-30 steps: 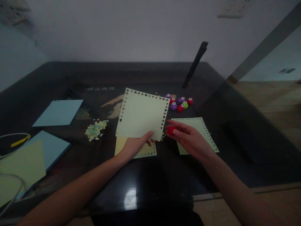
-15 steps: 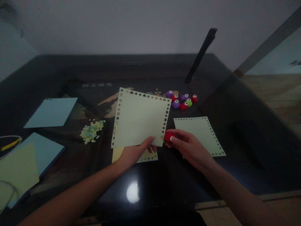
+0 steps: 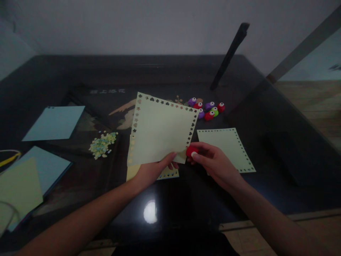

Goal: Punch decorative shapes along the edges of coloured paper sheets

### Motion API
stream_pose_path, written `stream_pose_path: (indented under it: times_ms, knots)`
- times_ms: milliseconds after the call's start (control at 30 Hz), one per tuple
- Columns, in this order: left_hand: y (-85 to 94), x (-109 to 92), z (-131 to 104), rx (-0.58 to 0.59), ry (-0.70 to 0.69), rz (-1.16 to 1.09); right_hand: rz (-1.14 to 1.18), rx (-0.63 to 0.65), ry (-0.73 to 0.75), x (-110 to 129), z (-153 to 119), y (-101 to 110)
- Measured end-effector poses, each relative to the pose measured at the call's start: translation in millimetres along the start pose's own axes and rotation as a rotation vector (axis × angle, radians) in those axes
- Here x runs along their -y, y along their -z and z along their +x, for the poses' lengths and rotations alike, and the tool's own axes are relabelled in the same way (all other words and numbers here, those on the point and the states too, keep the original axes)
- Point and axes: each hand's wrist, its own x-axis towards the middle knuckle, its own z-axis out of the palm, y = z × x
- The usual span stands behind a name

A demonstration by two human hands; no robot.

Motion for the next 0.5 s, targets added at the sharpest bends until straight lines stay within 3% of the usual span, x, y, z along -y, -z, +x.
stream_pose_path:
  times_ms: [333,500]
  knots:
    - [-0.8,7.9,-3.1,0.012,-0.004,0.210,-0.118,-0.018,-0.015,-3.4,-0.6,-5.4]
    - [-2.4,5.6,-4.1,0.032,0.047,0.180,-0.095,-0.021,-0.024,-1.2,-2.2,-7.1]
